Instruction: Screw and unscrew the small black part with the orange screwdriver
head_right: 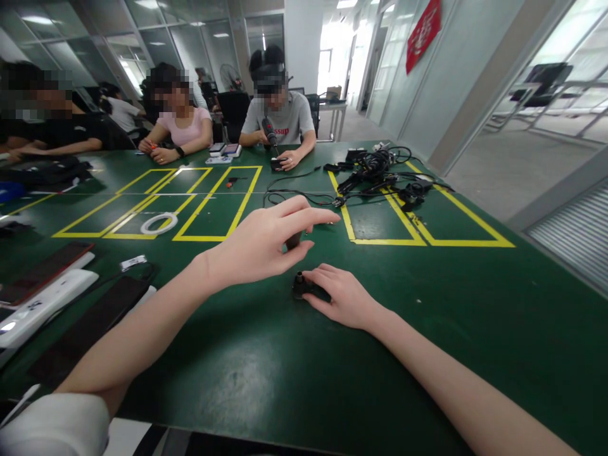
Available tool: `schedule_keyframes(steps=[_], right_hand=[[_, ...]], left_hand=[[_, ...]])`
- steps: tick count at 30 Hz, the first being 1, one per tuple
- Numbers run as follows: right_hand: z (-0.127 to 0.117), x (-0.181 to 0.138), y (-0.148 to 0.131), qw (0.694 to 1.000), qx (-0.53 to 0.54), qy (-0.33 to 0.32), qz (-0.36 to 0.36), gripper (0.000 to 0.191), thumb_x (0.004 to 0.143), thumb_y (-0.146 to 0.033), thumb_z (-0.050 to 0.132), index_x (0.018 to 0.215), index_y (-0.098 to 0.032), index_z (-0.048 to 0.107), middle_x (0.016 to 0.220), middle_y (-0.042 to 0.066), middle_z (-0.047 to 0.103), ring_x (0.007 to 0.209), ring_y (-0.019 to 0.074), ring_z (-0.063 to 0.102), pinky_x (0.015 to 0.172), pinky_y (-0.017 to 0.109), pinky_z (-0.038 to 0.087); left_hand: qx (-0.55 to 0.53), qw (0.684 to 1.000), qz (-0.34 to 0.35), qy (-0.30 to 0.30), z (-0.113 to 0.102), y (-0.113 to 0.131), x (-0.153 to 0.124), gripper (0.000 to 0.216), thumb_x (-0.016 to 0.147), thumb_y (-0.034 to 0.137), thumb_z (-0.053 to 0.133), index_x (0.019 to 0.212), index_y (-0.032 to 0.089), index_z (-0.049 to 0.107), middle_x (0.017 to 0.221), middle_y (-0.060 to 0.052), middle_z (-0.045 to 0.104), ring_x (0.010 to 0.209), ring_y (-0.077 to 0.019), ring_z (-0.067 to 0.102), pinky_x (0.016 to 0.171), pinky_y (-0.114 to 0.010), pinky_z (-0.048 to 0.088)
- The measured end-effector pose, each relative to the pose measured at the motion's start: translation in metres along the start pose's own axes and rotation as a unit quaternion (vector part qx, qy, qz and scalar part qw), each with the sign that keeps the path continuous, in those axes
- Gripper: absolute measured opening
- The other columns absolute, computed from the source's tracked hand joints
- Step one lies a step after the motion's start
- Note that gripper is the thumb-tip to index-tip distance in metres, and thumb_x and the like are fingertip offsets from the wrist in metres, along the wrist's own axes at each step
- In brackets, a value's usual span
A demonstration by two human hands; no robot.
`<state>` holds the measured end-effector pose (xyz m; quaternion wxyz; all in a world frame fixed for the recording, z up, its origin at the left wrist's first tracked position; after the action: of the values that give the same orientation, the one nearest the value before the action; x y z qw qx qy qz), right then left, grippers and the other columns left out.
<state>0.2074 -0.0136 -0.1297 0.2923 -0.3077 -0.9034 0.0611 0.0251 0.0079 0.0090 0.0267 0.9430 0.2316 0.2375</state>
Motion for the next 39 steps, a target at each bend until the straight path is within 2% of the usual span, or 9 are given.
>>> schedule_keyframes(steps=[6, 11, 14, 20, 25, 31, 35, 39], right_hand=[[0.002, -0.001, 0.001, 1.0, -0.008, 0.008, 0.004, 0.011, 0.099, -0.026, 0.06, 0.106, -0.019, 0.065, 0.096, 0.012, 0.078, 0.085, 0.0285, 0.074, 0.069, 0.04, 0.061], [0.002, -0.001, 0.001, 1.0, -0.006, -0.009, 0.011, 0.018, 0.099, -0.025, 0.06, 0.114, -0.017, 0.064, 0.099, 0.013, 0.078, 0.089, 0.0289, 0.074, 0.074, 0.042, 0.063], [0.001, 0.0, 0.001, 1.0, 0.003, -0.008, 0.01, 0.018, 0.099, -0.025, 0.06, 0.114, -0.017, 0.065, 0.1, 0.013, 0.077, 0.09, 0.0288, 0.074, 0.075, 0.042, 0.063], [0.002, -0.002, 0.001, 1.0, 0.009, -0.016, 0.021, 0.019, 0.099, -0.027, 0.06, 0.116, -0.018, 0.065, 0.107, 0.014, 0.078, 0.096, 0.0296, 0.074, 0.081, 0.044, 0.064], [0.001, -0.003, 0.001, 0.999, 0.02, -0.022, 0.037, 0.023, 0.099, -0.028, 0.061, 0.12, -0.02, 0.066, 0.107, 0.013, 0.077, 0.098, 0.0294, 0.074, 0.085, 0.045, 0.064], [-0.002, -0.002, -0.002, 0.999, 0.007, -0.025, 0.028, 0.018, 0.1, -0.028, 0.06, 0.115, -0.019, 0.065, 0.1, 0.013, 0.076, 0.09, 0.0275, 0.072, 0.075, 0.04, 0.062], [-0.003, -0.001, -0.003, 0.999, 0.005, -0.022, 0.022, 0.018, 0.101, -0.028, 0.059, 0.115, -0.019, 0.065, 0.098, 0.012, 0.076, 0.088, 0.0264, 0.071, 0.072, 0.038, 0.06], [-0.002, -0.002, -0.003, 0.999, 0.01, -0.022, 0.024, 0.017, 0.102, -0.029, 0.059, 0.113, -0.019, 0.063, 0.097, 0.012, 0.075, 0.087, 0.0255, 0.071, 0.073, 0.037, 0.059]], left_hand=[[0.015, 0.998, 0.063, 0.0, 0.001, 0.007, 0.0, 0.042, 0.091, 0.01, 0.048, 0.129, 0.016, 0.063, 0.104, -0.008, 0.068, 0.102, -0.021, 0.063, 0.086, -0.03, 0.051], [0.023, 0.999, 0.026, -0.023, -0.005, 0.004, -0.001, 0.053, 0.095, 0.009, 0.044, 0.146, 0.02, 0.052, 0.119, -0.008, 0.065, 0.091, -0.0161, 0.065, 0.077, -0.026, 0.051], [0.028, 0.999, 0.011, -0.038, -0.011, 0.001, -0.001, 0.055, 0.095, 0.014, 0.048, 0.15, 0.022, 0.049, 0.117, -0.007, 0.066, 0.091, -0.0169, 0.066, 0.077, -0.026, 0.051], [0.024, 0.996, 0.067, -0.062, -0.018, 0.005, -0.005, 0.049, 0.094, 0.012, 0.049, 0.142, 0.018, 0.055, 0.115, -0.011, 0.067, 0.108, -0.0221, 0.064, 0.092, -0.031, 0.052], [0.025, 0.993, 0.074, -0.085, -0.02, 0.002, -0.009, 0.047, 0.099, 0.015, 0.047, 0.146, 0.021, 0.051, 0.117, -0.009, 0.064, 0.099, -0.0183, 0.065, 0.082, -0.026, 0.052], [-0.012, 0.99, 0.108, -0.09, -0.026, -0.009, -0.008, 0.041, 0.096, 0.014, 0.051, 0.136, 0.019, 0.06, 0.111, -0.01, 0.068, 0.104, -0.0217, 0.065, 0.089, -0.03, 0.052], [-0.026, 0.99, 0.095, -0.097, -0.034, -0.009, -0.012, 0.038, 0.095, 0.011, 0.05, 0.131, 0.019, 0.063, 0.117, -0.012, 0.068, 0.108, -0.0215, 0.065, 0.091, -0.03, 0.051], [-0.038, 0.989, 0.092, -0.113, -0.039, -0.005, -0.017, 0.04, 0.096, 0.011, 0.05, 0.134, 0.02, 0.063, 0.121, -0.011, 0.067, 0.114, -0.0218, 0.065, 0.094, -0.03, 0.051]])
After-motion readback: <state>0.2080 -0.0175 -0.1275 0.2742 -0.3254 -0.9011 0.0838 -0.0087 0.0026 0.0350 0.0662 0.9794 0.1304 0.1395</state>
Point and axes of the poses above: each hand's wrist, its own x-axis towards the middle knuckle, its own z-axis out of the palm, y = z × x, the point moved 2 cm from there along x, towards the middle knuckle
